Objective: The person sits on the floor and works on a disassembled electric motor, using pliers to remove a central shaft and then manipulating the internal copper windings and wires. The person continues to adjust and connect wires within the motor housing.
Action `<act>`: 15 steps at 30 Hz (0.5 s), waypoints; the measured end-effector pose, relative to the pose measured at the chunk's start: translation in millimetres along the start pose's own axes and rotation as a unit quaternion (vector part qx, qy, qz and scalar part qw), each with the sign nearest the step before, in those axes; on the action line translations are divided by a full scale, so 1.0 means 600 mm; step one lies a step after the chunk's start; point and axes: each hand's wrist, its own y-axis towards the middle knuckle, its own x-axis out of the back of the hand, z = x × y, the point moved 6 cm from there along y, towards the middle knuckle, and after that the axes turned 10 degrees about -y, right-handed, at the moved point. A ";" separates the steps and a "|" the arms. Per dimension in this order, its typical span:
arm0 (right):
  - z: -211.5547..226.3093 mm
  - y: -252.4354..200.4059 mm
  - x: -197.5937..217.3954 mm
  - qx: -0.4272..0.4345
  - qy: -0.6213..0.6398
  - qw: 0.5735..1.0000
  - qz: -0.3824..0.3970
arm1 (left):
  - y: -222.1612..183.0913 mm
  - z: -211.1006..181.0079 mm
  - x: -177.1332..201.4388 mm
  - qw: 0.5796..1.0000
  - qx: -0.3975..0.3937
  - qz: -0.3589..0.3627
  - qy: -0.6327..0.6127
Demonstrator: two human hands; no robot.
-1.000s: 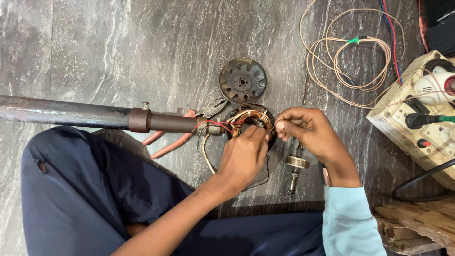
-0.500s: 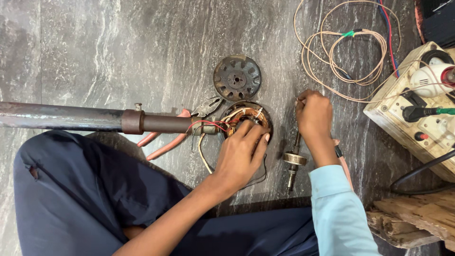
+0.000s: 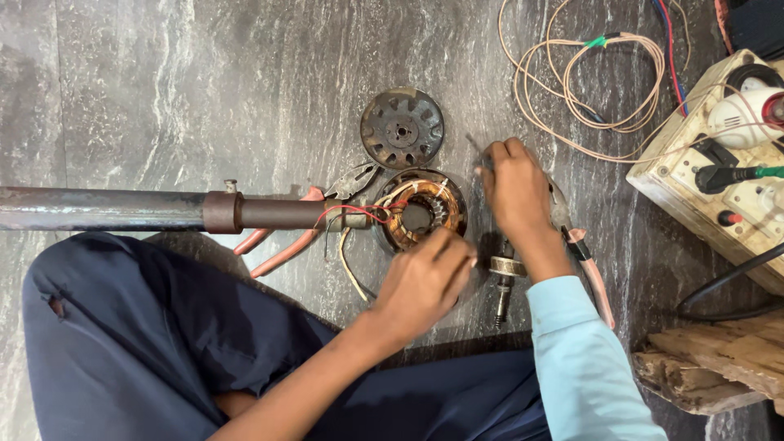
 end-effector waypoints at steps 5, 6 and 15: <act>-0.003 -0.006 -0.006 0.026 -0.017 0.999 -0.024 | -0.021 -0.014 -0.017 0.978 -0.141 0.049 0.147; -0.005 -0.008 -0.001 0.036 -0.009 0.998 -0.053 | -0.023 -0.014 -0.018 0.972 -0.150 0.054 0.171; -0.069 -0.041 -0.047 -0.213 0.471 0.846 0.132 | -0.002 0.017 -0.010 0.955 -0.116 0.076 0.261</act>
